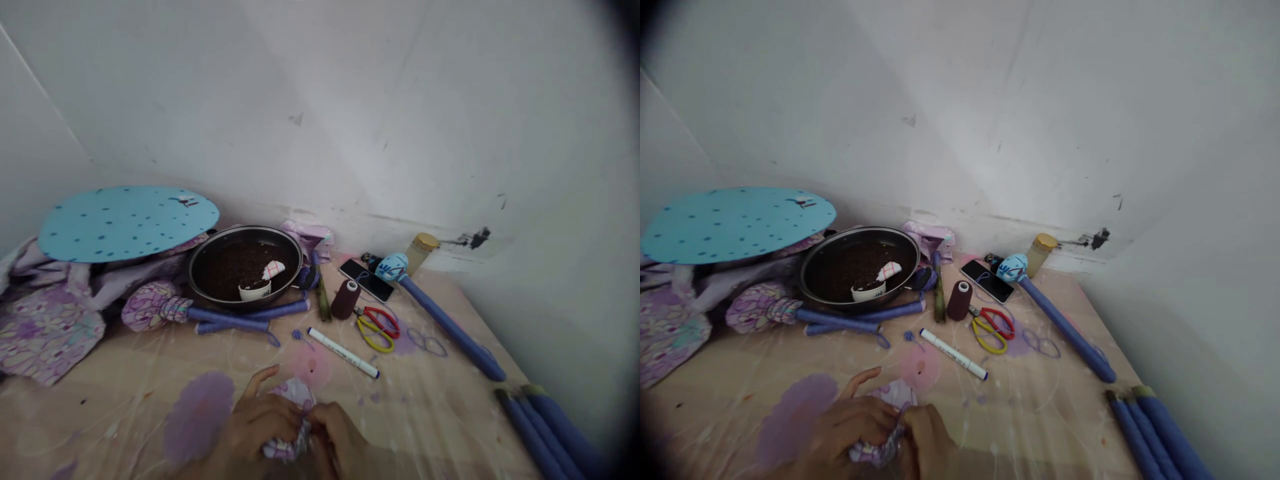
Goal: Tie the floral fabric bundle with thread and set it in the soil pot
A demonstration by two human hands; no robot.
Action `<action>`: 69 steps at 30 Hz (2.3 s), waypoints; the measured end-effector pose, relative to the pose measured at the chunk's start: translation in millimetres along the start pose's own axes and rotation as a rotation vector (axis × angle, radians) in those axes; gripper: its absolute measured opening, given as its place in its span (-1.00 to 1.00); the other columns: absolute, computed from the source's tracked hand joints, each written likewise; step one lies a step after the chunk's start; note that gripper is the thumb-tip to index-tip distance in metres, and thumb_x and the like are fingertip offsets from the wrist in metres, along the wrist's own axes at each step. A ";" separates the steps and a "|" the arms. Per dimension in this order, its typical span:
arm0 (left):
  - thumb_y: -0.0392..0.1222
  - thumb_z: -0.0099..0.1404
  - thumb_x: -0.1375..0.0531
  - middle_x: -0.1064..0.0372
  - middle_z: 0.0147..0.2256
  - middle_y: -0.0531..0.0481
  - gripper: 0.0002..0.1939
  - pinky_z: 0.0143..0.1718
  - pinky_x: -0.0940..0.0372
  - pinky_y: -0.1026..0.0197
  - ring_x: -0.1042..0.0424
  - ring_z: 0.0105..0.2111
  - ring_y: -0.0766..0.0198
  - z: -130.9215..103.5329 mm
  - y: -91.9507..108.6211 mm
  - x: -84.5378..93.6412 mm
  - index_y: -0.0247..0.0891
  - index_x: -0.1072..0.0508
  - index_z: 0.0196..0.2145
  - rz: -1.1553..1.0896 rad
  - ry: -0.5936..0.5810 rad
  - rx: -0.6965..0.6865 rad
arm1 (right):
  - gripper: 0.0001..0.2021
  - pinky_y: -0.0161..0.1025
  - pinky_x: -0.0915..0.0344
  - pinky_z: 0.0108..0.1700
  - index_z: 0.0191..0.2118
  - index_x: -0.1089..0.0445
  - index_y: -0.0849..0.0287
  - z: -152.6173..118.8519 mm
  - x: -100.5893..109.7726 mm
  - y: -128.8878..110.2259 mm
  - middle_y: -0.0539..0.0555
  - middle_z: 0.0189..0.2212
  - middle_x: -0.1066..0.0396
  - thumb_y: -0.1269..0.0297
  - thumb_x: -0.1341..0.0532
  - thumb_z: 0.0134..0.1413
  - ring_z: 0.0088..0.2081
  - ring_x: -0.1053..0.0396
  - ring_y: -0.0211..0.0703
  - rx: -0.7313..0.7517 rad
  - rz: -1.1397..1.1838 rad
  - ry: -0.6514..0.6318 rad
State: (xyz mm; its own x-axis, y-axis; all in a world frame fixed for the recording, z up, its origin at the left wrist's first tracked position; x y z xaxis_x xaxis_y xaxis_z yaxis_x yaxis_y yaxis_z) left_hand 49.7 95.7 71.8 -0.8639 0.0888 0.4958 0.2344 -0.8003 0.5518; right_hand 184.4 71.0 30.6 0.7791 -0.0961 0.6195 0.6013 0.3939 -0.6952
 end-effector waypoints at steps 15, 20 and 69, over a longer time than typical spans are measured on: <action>-0.41 0.21 -0.16 -0.49 -0.51 0.20 -0.84 0.17 -0.13 0.06 -0.49 -0.54 0.38 -4.2 -9.5 -9.2 -0.17 -0.30 -0.43 0.024 -0.036 0.073 | -0.69 -0.35 0.07 -0.64 -0.25 -0.30 0.00 11.0 -18.3 7.6 -0.08 -0.41 -0.40 0.61 -0.16 -0.03 -0.57 -0.42 -0.26 0.091 -0.285 -0.401; -0.40 0.16 -0.18 -0.46 -0.55 0.21 -0.83 0.13 -0.17 0.08 -0.48 -0.56 0.38 -2.9 -11.4 -9.4 -0.18 -0.29 -0.47 0.010 -0.048 0.099 | -0.82 -0.36 0.01 -0.61 -0.27 -0.32 0.01 19.9 -2.1 -8.5 -0.04 -0.29 -0.40 0.49 -0.15 0.12 -0.57 -0.35 -0.29 0.159 -0.294 -0.255; -0.36 0.19 -0.28 -0.48 -0.38 0.16 -0.78 0.24 0.11 0.15 -0.51 -0.35 0.33 -7.7 -16.0 -11.7 -0.15 -0.30 -0.31 -0.100 -0.115 0.125 | -0.78 -0.43 -0.34 -0.40 -0.32 -0.34 0.07 20.7 23.2 6.4 -0.03 -0.37 -0.37 0.54 -0.07 0.18 -0.43 -0.42 -0.27 0.181 -0.070 -0.347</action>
State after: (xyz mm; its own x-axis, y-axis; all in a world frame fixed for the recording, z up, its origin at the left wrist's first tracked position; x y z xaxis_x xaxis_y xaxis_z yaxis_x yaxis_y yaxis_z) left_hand 52.5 102.9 52.0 -0.8310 0.2370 0.5033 0.2094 -0.7048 0.6778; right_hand 202.6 90.3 48.0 0.6126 0.1735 0.7711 0.5861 0.5549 -0.5904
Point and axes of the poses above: each hand's wrist, its own z-axis towards the middle knuckle, its own x-axis out of the back of the hand, y = z × x, the point moved 7 cm from there along z, towards the middle knuckle
